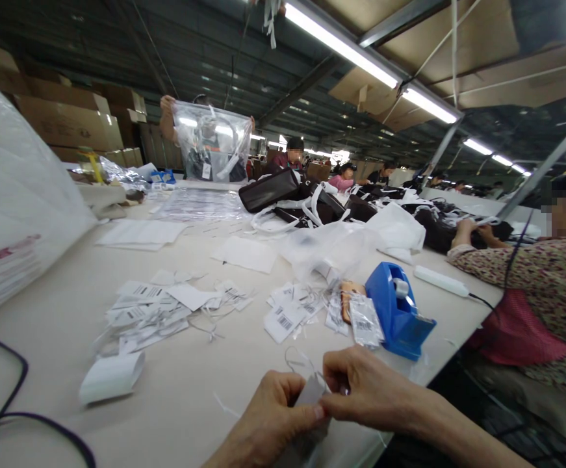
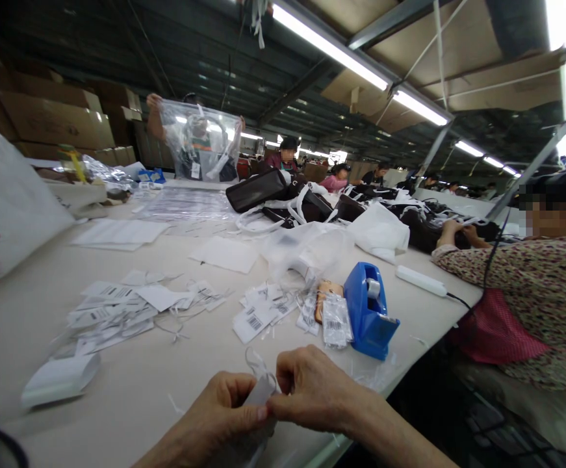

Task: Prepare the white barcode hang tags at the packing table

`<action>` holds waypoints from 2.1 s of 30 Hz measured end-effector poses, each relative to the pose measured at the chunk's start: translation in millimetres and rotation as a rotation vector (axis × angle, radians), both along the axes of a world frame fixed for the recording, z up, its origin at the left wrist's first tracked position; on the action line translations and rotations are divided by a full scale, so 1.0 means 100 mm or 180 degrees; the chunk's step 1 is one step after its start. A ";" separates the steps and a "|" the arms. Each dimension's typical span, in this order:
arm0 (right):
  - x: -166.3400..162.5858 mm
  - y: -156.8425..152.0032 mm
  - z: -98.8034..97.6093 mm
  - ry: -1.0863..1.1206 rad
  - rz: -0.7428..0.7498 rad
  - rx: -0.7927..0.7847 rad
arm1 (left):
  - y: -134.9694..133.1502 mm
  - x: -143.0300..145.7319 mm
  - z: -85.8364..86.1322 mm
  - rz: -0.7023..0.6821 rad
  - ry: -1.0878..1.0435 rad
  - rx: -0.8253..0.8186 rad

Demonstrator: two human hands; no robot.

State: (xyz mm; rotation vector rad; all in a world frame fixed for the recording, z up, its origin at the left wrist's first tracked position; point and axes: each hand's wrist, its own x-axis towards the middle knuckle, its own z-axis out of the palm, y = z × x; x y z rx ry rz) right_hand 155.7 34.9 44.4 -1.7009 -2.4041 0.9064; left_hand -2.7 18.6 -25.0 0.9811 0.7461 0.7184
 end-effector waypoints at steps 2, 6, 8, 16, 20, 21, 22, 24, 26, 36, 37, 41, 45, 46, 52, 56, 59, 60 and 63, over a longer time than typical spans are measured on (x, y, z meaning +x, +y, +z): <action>0.00 -0.01 -0.01 -0.0020 -0.0005 0.0071 | -0.01 0.01 -0.01 0.0018 -0.0079 -0.0054; 0.00 -0.03 -0.01 -0.0067 0.0039 0.0140 | -0.02 0.01 0.01 -0.0033 -0.0151 -0.0117; 0.00 -0.04 0.00 -0.0138 0.0027 0.0156 | -0.03 0.01 0.01 -0.0064 -0.0136 -0.0106; 0.03 -0.07 -0.04 -0.0221 0.0007 0.0249 | 0.00 0.05 -0.12 -0.0091 -0.0268 -0.0253; 0.04 -0.07 -0.03 -0.0310 -0.0016 0.0106 | -0.01 0.05 -0.07 -0.0112 -0.0212 -0.0291; 0.05 -0.07 -0.01 -0.0332 -0.0020 0.0069 | -0.02 0.05 -0.05 -0.0073 -0.0139 -0.0252; 0.05 -0.07 0.00 -0.0349 -0.0017 0.0032 | -0.02 0.06 -0.03 -0.0028 -0.0045 -0.0192; 0.05 -0.08 0.04 -0.0344 0.0038 -0.0019 | -0.04 0.07 0.00 0.0076 0.0134 -0.0039; 0.07 -0.09 0.08 -0.0269 0.0179 -0.0015 | -0.05 0.09 0.03 0.0154 0.0310 0.0068; 0.10 -0.16 0.19 -0.0242 0.0453 0.0061 | -0.06 0.07 0.04 0.0016 0.0575 0.0297; 0.10 -0.16 0.20 -0.0240 0.0430 0.0042 | -0.06 0.06 0.05 -0.0015 0.0582 0.0287; 0.13 -0.17 0.21 -0.0158 0.0370 -0.0128 | -0.06 0.06 0.07 -0.0109 0.0549 0.0275; 0.20 -0.11 0.16 0.0297 0.0314 -0.0616 | -0.07 0.05 0.08 -0.0186 0.0374 0.0146; 0.22 -0.08 0.13 0.0603 0.0254 -0.0879 | -0.07 0.05 0.08 -0.0189 0.0338 0.0109; 0.30 -0.04 -0.22 0.2635 -0.0237 -0.2335 | -0.09 0.05 0.08 -0.0158 0.0048 -0.0054; 0.25 -0.09 -0.47 0.3477 -0.0582 -0.2788 | -0.08 0.05 0.05 -0.0058 -0.0060 -0.0079; 0.20 -0.13 -0.59 0.3932 -0.0719 -0.3004 | -0.08 0.05 0.02 0.0044 -0.0054 -0.0011; 0.19 -0.14 -0.61 0.4021 -0.0767 -0.3041 | -0.08 0.06 0.00 0.0084 -0.0059 0.0005; 0.15 -0.16 -0.64 0.4137 -0.0981 -0.3048 | -0.08 0.06 -0.02 0.0232 0.0086 0.0040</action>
